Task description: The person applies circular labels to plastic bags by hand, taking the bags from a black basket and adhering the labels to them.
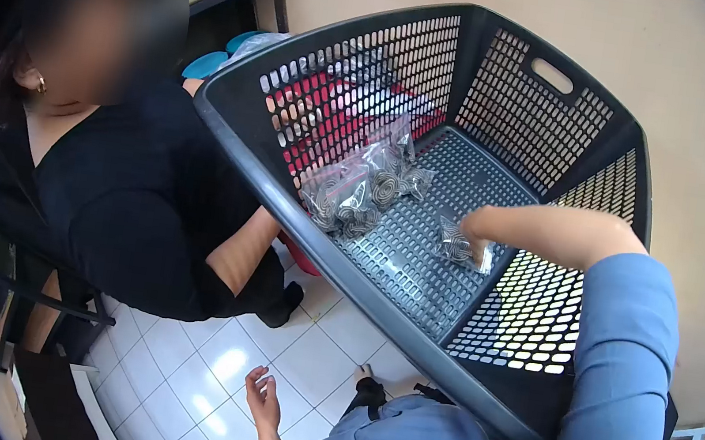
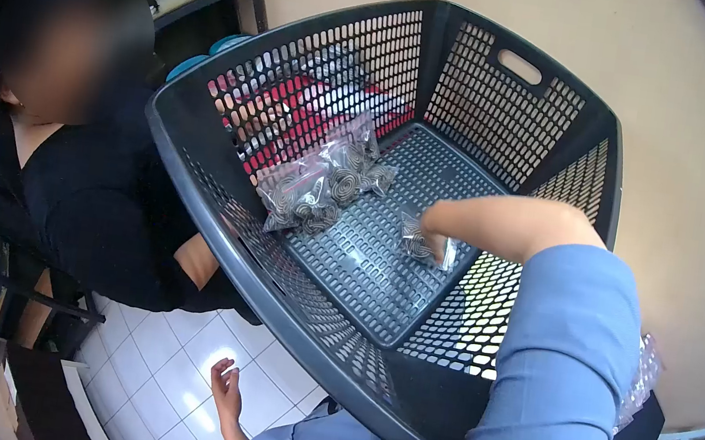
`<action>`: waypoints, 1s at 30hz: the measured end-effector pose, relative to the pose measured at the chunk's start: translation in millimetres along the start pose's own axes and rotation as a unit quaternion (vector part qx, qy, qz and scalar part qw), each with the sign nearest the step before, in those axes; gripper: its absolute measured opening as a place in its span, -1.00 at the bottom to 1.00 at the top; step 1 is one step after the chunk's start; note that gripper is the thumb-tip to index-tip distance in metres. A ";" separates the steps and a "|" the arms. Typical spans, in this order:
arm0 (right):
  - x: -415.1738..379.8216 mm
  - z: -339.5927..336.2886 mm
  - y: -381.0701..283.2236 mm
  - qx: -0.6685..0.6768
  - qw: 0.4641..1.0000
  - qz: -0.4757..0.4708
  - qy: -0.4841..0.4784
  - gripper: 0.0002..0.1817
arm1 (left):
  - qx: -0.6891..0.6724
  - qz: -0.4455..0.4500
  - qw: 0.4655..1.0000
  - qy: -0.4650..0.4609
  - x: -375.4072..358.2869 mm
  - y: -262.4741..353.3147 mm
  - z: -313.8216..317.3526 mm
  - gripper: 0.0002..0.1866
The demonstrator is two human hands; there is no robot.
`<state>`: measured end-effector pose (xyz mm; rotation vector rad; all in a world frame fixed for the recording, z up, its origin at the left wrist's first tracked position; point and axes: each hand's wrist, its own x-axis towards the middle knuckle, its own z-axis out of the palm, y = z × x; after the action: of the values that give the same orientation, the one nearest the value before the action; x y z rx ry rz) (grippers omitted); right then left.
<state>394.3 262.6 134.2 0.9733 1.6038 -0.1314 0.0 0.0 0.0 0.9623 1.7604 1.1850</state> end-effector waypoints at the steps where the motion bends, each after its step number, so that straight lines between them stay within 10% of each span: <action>1: 1.9 10.5 -0.8 0.039 0.999 0.003 0.032 -0.33 | 0.004 0.010 1.000 -0.002 -0.2 5.1 3.0 -0.69; 9: 2.4 -26.4 48.3 0.140 0.990 -0.023 -0.015 -0.54 | 0.018 0.049 0.997 -0.053 25.5 13.8 21.1 -0.71; 15: -95.5 -108.9 115.0 0.160 0.941 -0.001 0.297 -0.82 | -0.015 0.027 0.979 -0.203 16.4 36.9 30.7 -0.67; 20: -245.9 -85.1 158.7 0.340 0.717 -0.026 0.609 -0.87 | -0.023 -0.022 0.919 -0.393 1.5 56.5 51.2 -0.65; 30: -344.2 158.9 178.0 0.579 0.225 -0.025 0.783 -0.74 | 0.052 -0.102 0.764 -0.636 -39.4 59.6 135.8 -0.72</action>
<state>614.9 111.3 456.5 2.7724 3.5682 -0.5942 147.8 28.5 29.9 1.1634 0.7423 0.0847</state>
